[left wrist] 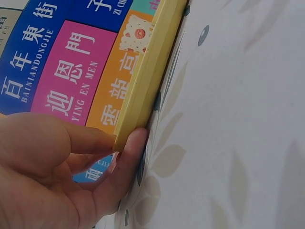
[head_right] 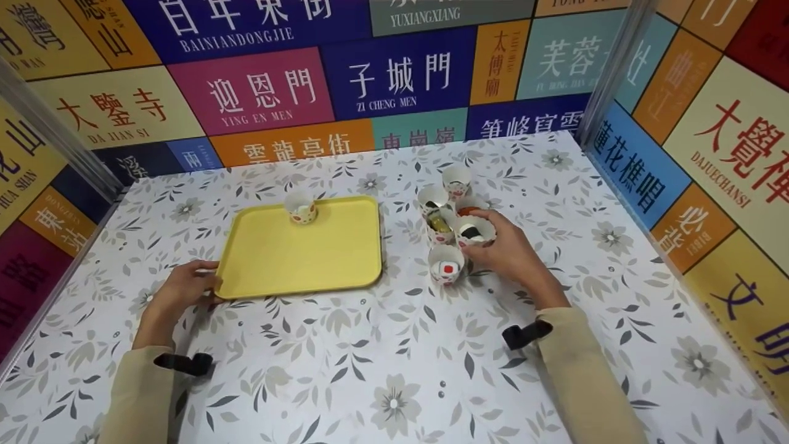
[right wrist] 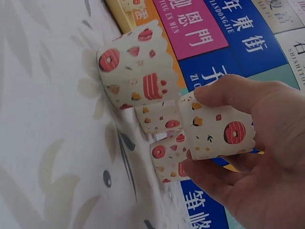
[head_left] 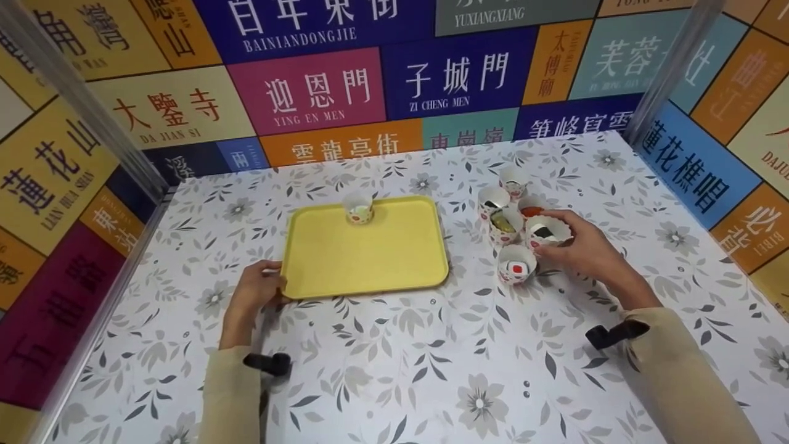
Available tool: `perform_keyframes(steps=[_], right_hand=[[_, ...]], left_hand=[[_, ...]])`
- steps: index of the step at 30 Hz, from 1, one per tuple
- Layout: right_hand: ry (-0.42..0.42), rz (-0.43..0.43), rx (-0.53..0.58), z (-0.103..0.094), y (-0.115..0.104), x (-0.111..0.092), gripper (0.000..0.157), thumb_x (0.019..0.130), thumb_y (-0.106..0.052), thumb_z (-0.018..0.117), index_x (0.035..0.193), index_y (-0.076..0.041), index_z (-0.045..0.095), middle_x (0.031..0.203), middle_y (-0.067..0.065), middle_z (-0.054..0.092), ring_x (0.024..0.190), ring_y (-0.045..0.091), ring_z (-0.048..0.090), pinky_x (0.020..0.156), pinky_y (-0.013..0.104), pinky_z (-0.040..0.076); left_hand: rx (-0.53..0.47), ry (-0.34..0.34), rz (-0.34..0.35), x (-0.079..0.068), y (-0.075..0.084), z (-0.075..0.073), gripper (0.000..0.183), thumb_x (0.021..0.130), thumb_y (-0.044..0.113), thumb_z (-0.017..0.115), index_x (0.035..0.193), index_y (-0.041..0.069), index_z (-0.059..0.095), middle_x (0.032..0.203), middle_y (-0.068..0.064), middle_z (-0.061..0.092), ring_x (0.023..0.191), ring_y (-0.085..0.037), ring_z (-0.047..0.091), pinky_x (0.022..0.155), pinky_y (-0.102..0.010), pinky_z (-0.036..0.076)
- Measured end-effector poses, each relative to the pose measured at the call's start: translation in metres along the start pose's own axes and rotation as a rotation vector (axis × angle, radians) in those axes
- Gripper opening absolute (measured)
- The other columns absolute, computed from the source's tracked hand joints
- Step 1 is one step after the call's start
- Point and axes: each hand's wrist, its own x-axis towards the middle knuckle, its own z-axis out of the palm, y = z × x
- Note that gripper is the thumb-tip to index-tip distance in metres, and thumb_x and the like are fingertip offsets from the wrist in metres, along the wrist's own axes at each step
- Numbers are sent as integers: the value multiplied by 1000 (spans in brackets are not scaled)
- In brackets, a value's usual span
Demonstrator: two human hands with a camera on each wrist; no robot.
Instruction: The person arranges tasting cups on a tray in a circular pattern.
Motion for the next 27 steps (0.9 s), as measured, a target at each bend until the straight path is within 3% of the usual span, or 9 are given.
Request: perform_keyframes(steps=[10, 15, 27], right_hand=[[86, -75, -11, 6, -16, -6, 76, 89, -43, 74, 153, -24, 39, 150, 18, 46, 107, 29, 63, 76, 19, 50], [106, -97, 0, 12, -19, -6, 76, 87, -45, 76, 151, -28, 40, 154, 10, 43, 111, 28, 61, 79, 19, 49], [81, -138, 24, 22, -30, -5, 80, 88, -38, 76, 154, -20, 35, 148, 13, 47, 104, 23, 59, 73, 16, 50]], left_hand=[[41, 3, 18, 0, -2, -2, 47, 96, 3, 49, 143, -4, 47, 136, -30, 55, 83, -16, 66, 64, -24, 58], [55, 11, 8, -2, -2, -2, 48, 96, 4, 50, 143, -3, 47, 134, -29, 56, 82, -16, 66, 64, -24, 58], [78, 4, -9, 1, 0, -2, 47, 97, 5, 49, 143, -3, 48, 133, -28, 57, 78, -13, 66, 64, -24, 57]])
